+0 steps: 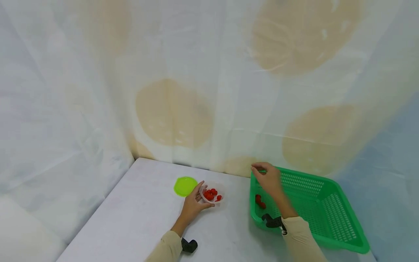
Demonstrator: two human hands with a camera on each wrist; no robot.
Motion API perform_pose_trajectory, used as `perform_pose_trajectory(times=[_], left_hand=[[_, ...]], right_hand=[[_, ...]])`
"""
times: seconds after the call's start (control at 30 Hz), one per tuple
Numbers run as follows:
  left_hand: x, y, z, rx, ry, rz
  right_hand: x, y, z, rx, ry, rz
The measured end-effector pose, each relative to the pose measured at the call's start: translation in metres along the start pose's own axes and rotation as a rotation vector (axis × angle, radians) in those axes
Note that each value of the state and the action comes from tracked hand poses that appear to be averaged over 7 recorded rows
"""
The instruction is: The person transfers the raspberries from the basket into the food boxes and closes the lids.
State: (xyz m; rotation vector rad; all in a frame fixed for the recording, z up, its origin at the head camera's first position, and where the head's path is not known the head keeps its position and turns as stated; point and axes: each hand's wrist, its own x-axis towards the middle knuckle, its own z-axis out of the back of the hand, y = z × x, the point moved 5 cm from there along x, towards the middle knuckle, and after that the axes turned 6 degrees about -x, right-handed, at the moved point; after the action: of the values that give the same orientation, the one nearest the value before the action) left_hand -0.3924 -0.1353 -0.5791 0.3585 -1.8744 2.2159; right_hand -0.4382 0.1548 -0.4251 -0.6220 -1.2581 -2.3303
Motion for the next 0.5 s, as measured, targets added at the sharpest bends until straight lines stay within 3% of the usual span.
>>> perform_pose_trajectory(times=[0.2,0.33,0.5], left_hand=[[-0.003,-0.016,0.0,-0.009,0.012,0.003],[-0.008,-0.031,0.002,-0.034,0.022,0.004],[-0.009,-0.033,0.003,-0.04,0.003,-0.001]], right_hand=[[0.005,-0.028,0.013,-0.141,0.093,-0.081],[0.0,-0.042,0.013,-0.206,0.231,-0.1],[-0.008,-0.051,0.009,-0.217,0.403,-0.138]])
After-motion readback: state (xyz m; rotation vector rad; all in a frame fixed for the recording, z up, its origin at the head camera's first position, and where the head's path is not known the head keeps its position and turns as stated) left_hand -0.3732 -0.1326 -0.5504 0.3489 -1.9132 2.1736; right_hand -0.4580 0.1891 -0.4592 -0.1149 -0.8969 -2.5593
